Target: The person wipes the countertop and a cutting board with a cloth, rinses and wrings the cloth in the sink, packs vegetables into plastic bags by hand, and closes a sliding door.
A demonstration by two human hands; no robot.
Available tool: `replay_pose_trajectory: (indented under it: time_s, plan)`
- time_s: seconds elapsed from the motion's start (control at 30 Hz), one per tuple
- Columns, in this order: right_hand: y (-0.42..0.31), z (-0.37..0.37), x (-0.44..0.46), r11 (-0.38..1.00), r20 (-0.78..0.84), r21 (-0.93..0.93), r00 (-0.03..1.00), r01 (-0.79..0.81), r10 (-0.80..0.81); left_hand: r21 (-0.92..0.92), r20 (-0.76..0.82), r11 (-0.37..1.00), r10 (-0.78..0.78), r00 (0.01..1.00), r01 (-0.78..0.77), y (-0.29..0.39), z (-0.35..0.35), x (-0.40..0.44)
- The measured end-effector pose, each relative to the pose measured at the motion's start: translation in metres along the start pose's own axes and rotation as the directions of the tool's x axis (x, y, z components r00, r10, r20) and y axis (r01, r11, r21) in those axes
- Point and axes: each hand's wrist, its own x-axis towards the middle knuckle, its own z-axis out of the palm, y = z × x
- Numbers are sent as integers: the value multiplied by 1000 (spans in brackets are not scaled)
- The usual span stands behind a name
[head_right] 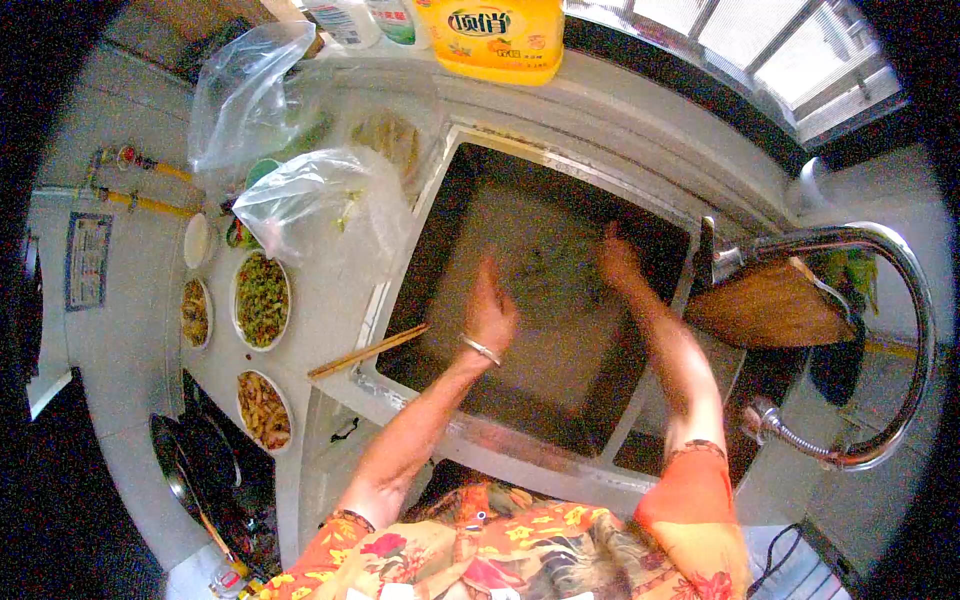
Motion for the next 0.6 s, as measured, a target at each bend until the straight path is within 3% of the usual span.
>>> replay_pose_trajectory:
  time_s: [0.03, 0.07, 0.1, 0.13, 0.17, 0.23, 0.27, 0.3, 0.33, 0.37, 0.4, 0.43, 0.5, 0.53, 0.57, 0.6]
  plan:
    - [-4, 11, -9, 992, -20, -119, 999, 41, -44, 1, 1, 1000, 0, 1000, 0, -11, 9, -5]
    - [-9, 23, -19, 968, -41, -238, 995, 76, -88, -89, 131, 957, -264, 956, 276, -22, 20, -9]
    - [-1, 52, -22, 956, -69, -250, 982, 151, -174, -141, 278, 832, -488, 827, 537, -27, 29, -14]
    - [8, 83, -25, 937, -97, -267, 961, 224, -258, -144, 280, 830, -487, 827, 538, -25, 36, -18]
    - [26, 122, -18, 921, -141, -193, 920, 337, -366, -381, 411, 503, -660, 629, 776, -23, 44, -20]
    - [-22, 110, -66, 921, -237, 214, 932, 324, -273, -511, 588, 59, -703, 399, 858, -20, 47, -17]
    - [-74, 52, -106, 917, -90, 362, 985, 169, -146, -537, 695, -102, -616, 371, 837, -16, 39, -14]
    - [-112, 6, -138, 877, 72, 481, 997, -6, -32, -538, 744, -180, -561, 363, 824, -20, 39, -13]
    - [-110, 20, -151, 835, 25, 546, 994, 75, -105, -527, 789, -258, -503, 353, 810, -25, 38, -11]
    - [-109, 32, -158, 782, -29, 604, 984, 156, -174, -494, 676, 285, -469, 569, 822, -45, 47, -16]
    - [-119, 23, -163, 659, -176, 678, 943, 325, -284, -333, 594, 745, -310, 742, 578, -68, 57, -22]
    - [-118, 25, -157, 657, -179, 680, 943, 325, -281, -536, 599, 532, -307, 739, 656, -71, 61, -27]
    - [-104, 54, -130, 933, 122, 349, 983, 88, -138, -778, 610, -53, -301, 733, 626, -78, 67, -36]
    - [-63, 97, -99, 950, 38, 46, 950, 309, -311, -689, 662, -23, -428, 615, 725, -65, 54, -31]
    - [-23, 141, -68, 850, -48, -293, 881, 439, -472, -586, 681, -16, -551, 482, 810, -54, 45, -29]
    - [-9, 131, -48, 900, 47, -207, 923, 384, -383, -588, 678, -15, -554, 483, 808, -50, 40, -31]
